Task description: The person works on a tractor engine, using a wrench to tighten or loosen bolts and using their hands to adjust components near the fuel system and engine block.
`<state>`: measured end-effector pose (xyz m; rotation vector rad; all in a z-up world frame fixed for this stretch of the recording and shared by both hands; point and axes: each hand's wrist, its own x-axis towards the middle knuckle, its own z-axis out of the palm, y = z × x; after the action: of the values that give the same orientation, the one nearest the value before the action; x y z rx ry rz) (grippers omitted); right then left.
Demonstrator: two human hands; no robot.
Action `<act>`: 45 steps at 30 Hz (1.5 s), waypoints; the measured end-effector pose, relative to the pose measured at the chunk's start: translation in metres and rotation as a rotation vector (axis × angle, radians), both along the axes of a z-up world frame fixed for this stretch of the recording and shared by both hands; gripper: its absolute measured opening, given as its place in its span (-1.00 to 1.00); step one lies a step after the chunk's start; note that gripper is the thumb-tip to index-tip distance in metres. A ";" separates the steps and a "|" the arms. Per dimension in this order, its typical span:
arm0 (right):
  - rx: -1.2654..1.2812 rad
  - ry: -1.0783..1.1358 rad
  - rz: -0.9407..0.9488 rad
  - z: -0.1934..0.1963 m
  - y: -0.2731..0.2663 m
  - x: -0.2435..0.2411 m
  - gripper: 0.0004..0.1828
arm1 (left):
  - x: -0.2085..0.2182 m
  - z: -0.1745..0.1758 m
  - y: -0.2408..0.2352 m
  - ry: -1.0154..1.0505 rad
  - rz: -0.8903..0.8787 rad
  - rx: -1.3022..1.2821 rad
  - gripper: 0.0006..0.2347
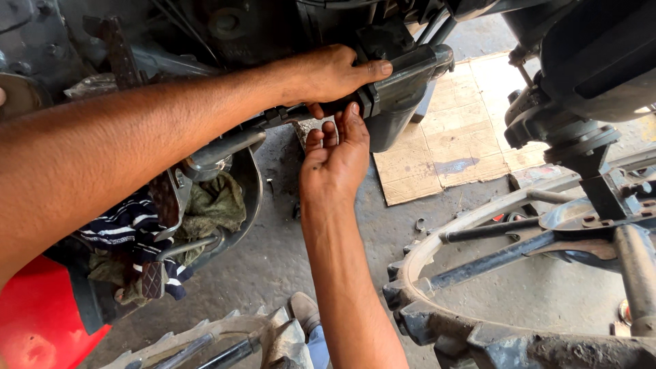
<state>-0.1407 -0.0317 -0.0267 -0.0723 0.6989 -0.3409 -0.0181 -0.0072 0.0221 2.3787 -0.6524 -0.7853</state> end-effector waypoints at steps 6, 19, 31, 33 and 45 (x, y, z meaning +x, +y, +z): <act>-0.010 -0.057 0.007 -0.002 0.000 -0.006 -0.81 | -0.001 -0.002 0.002 -0.022 0.002 -0.007 -0.37; -0.034 -0.092 0.017 -0.006 -0.002 -0.004 -0.80 | -0.004 0.000 0.002 -0.038 0.026 0.023 -0.38; -0.078 -0.048 0.059 -0.004 -0.004 -0.003 -0.77 | -0.002 0.000 0.003 -0.024 0.010 0.023 -0.37; -0.072 -0.055 0.059 -0.005 -0.005 0.001 -0.77 | -0.002 0.000 0.003 -0.025 0.010 0.019 -0.37; -0.071 -0.002 0.034 -0.006 0.001 -0.007 -0.80 | -0.004 0.004 0.002 -0.019 0.008 0.044 -0.36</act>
<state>-0.1473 -0.0310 -0.0327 -0.1514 0.6824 -0.3334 -0.0216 -0.0054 0.0258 2.4298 -0.6394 -0.7819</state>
